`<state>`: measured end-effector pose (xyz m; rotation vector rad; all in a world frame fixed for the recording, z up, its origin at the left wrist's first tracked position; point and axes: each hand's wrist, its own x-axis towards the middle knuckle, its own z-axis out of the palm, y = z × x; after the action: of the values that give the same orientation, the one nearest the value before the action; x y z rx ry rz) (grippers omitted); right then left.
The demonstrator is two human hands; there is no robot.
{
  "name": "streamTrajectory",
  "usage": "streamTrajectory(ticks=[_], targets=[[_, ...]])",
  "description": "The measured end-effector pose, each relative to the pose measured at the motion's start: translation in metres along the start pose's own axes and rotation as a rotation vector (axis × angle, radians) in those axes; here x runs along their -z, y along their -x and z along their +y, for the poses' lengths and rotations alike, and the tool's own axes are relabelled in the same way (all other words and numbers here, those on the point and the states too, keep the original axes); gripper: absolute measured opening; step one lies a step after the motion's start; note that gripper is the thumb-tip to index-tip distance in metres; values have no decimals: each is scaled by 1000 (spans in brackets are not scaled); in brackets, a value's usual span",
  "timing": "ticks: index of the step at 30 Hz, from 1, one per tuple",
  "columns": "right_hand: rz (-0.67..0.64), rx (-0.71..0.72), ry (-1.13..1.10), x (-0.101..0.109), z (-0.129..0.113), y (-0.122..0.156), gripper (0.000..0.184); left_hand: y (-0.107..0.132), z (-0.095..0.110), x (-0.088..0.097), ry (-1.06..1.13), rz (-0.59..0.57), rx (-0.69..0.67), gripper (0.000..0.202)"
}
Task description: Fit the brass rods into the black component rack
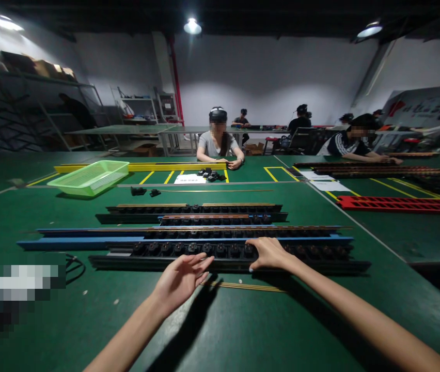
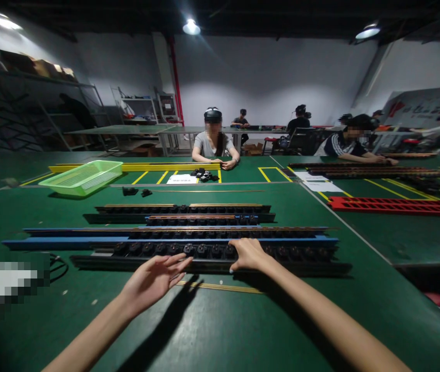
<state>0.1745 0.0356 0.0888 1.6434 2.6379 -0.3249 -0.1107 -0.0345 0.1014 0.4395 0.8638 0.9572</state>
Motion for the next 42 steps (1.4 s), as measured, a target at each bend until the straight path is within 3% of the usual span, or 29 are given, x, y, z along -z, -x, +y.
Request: streamTrajectory(ticks=[3,5,7,9,12,14,16,18,20,24,27,31,34,38,42], targets=[[34,-2,3,-5,-2,4,82,9,-9,0,-466,-148,-24,39],[66,-7,4,-9,-3,8,80,9,-24,7,-922,-201,-172,42],[94,-9,2,-13,-4,11,78,4,-43,16,-1408,-113,-471,45],[117,-6,2,-15,-5,13,80,-3,-61,23,-1774,-104,-673,50],[163,-2,13,-17,-11,21,88,-15,-83,26,-2005,-39,-696,47],[223,-5,27,-21,-17,32,89,-20,-97,25,-2060,12,-694,42],[384,0,32,-33,-23,52,73,-21,-109,25,-2079,44,-741,41],[577,-3,-18,-53,-28,77,54,-19,-120,27,-2075,98,-785,44],[689,-22,-78,-81,-34,102,45,-17,-129,27,-2067,137,-805,50],[752,-34,-102,-130,-44,139,44,-10,-136,18,-2049,170,-782,46],[681,17,-41,-147,-47,146,58,-5,-135,11,-2023,169,-798,33],[573,43,102,-144,-46,135,72,-4,-127,7,-2032,91,-978,44],[601,5,171,-133,-43,121,70,-12,-114,-4,-2084,14,-1122,55],[651,-54,164,-109,-36,95,62,-38,-94,-26,-2127,48,-1205,54],[735,-90,168,-89,-29,61,55,-71,-83,-39,-2154,131,-1186,51]])
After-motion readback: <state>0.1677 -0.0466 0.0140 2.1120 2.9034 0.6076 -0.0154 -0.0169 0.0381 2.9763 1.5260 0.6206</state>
